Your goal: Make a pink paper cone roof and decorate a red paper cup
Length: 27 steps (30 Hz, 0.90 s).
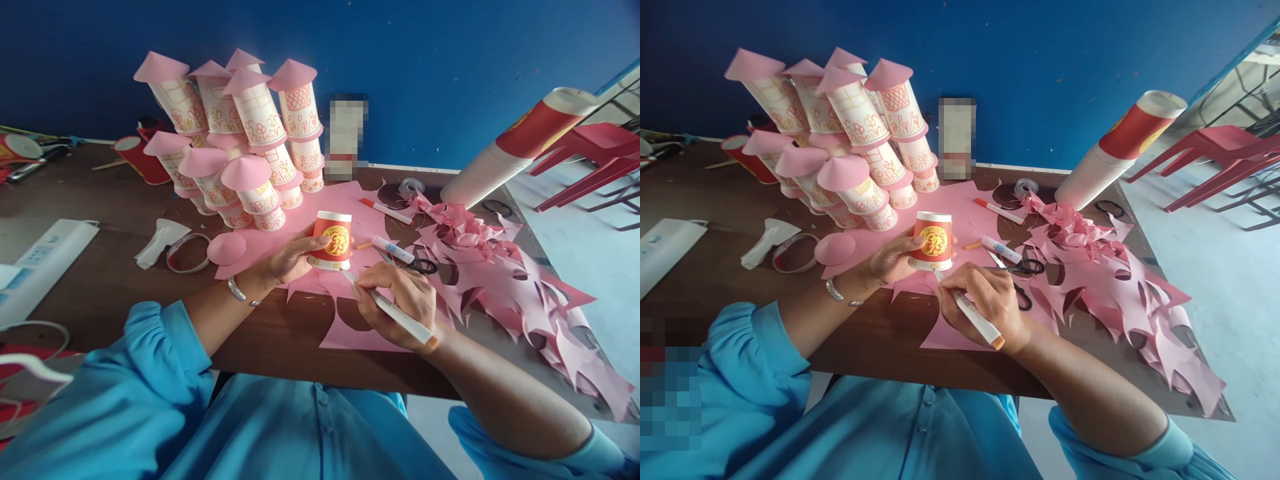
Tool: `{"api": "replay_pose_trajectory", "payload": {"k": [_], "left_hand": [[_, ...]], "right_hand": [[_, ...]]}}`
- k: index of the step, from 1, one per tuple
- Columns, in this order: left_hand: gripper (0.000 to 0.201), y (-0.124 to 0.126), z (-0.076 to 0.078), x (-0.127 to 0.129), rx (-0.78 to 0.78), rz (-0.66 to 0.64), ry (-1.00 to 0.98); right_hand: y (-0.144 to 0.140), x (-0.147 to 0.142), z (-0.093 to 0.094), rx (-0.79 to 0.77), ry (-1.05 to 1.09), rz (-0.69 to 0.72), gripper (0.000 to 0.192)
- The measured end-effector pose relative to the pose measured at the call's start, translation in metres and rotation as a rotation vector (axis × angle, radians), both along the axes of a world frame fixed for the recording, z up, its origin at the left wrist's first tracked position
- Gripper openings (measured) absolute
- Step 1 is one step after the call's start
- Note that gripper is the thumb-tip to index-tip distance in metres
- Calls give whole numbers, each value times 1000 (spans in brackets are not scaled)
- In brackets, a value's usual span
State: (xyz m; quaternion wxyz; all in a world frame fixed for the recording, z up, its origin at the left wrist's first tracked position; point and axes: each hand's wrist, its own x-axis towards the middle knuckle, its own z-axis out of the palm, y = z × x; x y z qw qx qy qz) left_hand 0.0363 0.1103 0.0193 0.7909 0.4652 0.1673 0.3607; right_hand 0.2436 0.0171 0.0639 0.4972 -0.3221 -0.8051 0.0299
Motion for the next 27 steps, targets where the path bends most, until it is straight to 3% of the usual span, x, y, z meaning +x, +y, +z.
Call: {"api": "replay_pose_trajectory", "payload": {"k": [7, 18, 23, 27], "left_hand": [[43, 0, 1, 0, -23, -6, -13], [43, 4, 1, 0, -154, 130, -55], [53, 4, 0, 0, -116, 62, -48], [44, 1, 0, 0, -52, 73, -30]], "right_hand": [[1, -1, 0, 37, -27, -28, 19], [4, -1, -4, 108, -1, -58, 21], [4, -2, -5, 107, -25, -46, 20], [2, -3, -6, 103, -47, -40, 15]]}}
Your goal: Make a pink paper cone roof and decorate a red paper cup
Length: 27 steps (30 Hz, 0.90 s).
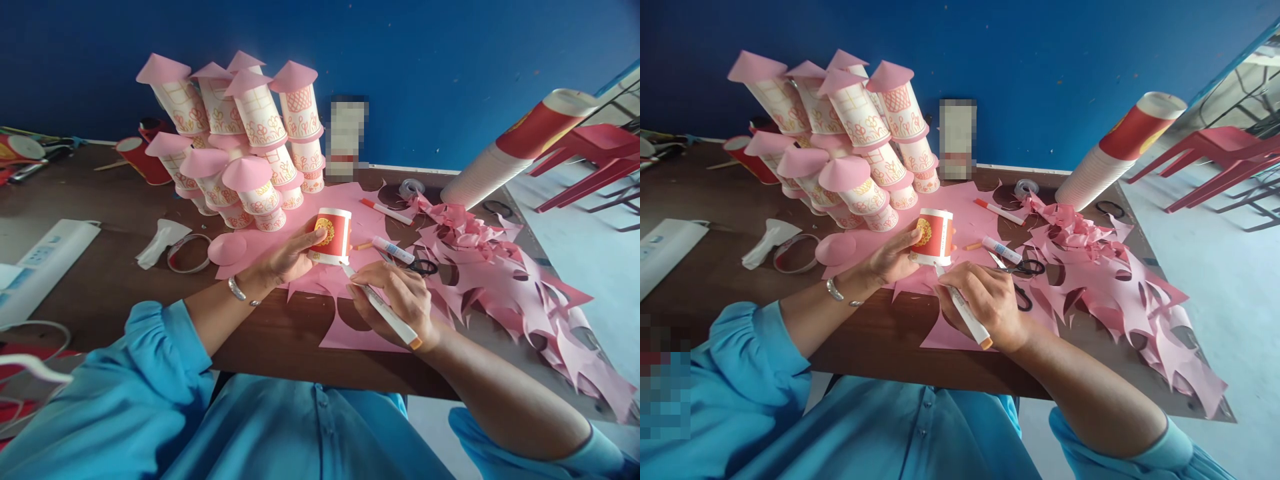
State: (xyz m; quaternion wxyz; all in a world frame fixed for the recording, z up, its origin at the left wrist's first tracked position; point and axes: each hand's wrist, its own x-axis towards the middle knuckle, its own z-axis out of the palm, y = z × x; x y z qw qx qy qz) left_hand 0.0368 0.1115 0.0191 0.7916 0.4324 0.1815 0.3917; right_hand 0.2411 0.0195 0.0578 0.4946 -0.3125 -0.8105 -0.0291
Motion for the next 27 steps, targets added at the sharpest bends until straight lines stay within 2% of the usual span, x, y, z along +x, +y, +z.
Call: {"api": "replay_pose_trajectory", "payload": {"k": [3, 11, 19, 27], "left_hand": [[39, -1, 2, 1, 9, 2, 27], [44, 0, 6, 0, 35, -12, 77], [40, -3, 7, 0, 54, -14, 99], [44, -3, 6, -1, 20, 17, 118]], "right_hand": [[0, 0, -1, -16, -9, 8, 17], [0, -2, -2, -46, -1, -5, 17], [-1, -3, -5, -61, -14, -17, 17], [0, -3, -4, -57, -15, -11, 17]]}}
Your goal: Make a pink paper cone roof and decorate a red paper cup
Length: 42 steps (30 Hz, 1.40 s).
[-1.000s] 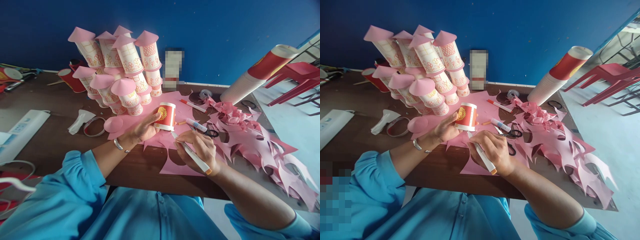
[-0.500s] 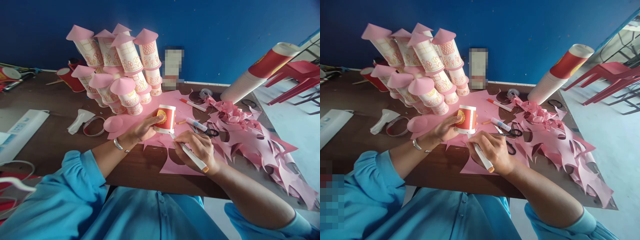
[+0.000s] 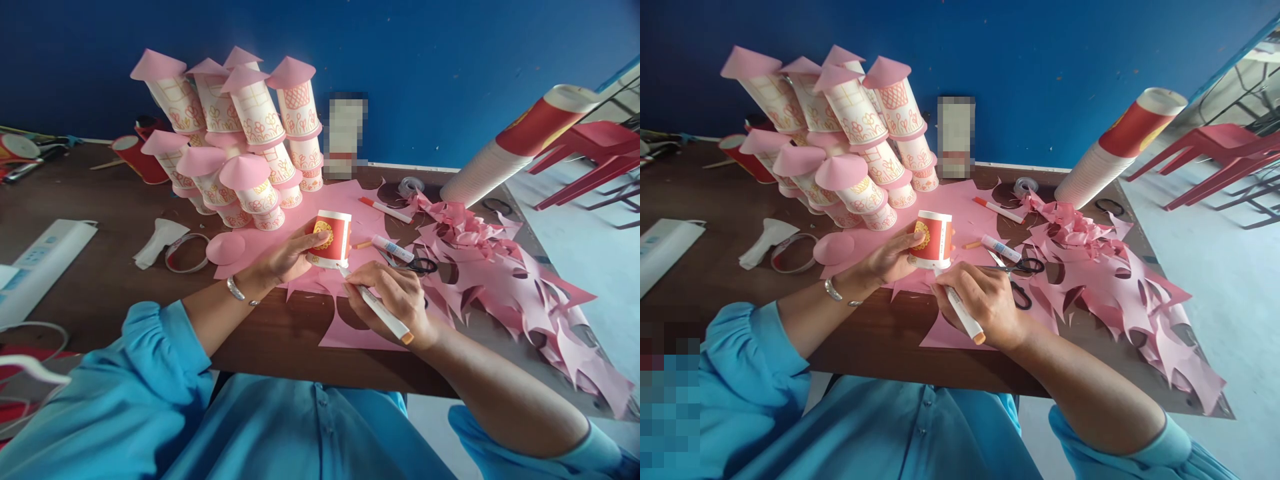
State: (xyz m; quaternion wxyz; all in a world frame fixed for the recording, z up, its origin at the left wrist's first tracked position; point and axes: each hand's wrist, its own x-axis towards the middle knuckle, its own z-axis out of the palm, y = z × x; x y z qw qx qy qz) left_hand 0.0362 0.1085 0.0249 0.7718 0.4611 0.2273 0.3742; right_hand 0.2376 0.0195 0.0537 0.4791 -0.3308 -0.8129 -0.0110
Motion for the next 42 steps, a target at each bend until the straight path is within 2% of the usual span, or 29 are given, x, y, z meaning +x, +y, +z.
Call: {"api": "replay_pose_trajectory", "payload": {"k": [42], "left_hand": [[40, -1, 0, -1, -3, -8, -17]], "right_hand": [[1, 1, 1, -6, -22, -10, 17]]}}
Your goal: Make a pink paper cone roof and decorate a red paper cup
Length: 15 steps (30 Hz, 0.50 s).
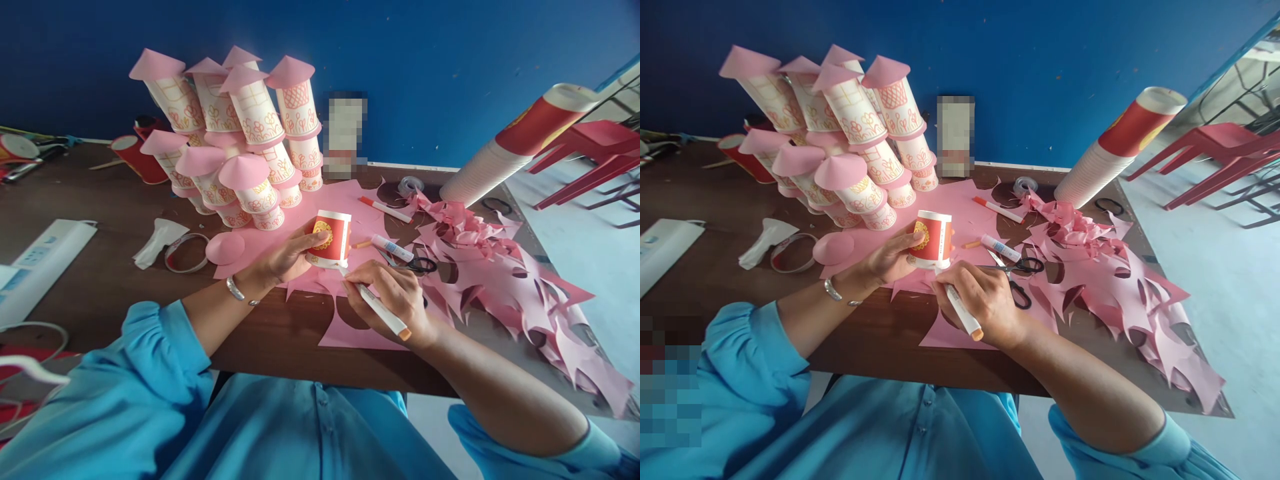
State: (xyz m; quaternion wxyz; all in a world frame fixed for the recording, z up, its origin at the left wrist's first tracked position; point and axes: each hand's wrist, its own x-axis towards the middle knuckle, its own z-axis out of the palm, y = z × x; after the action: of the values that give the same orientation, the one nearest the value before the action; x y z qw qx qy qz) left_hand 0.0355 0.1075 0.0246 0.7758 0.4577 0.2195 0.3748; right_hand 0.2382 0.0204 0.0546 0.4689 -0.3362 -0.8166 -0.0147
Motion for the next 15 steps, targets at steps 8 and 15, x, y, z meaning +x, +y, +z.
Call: {"api": "replay_pose_trajectory", "payload": {"k": [8, 15], "left_hand": [[41, 1, 0, 1, 15, -17, -2], [38, 0, -2, 0, -21, -15, -24]], "right_hand": [[-2, 0, 1, 23, -1, -16, 18], [-2, 1, 1, 7, -3, 0, 19]]}}
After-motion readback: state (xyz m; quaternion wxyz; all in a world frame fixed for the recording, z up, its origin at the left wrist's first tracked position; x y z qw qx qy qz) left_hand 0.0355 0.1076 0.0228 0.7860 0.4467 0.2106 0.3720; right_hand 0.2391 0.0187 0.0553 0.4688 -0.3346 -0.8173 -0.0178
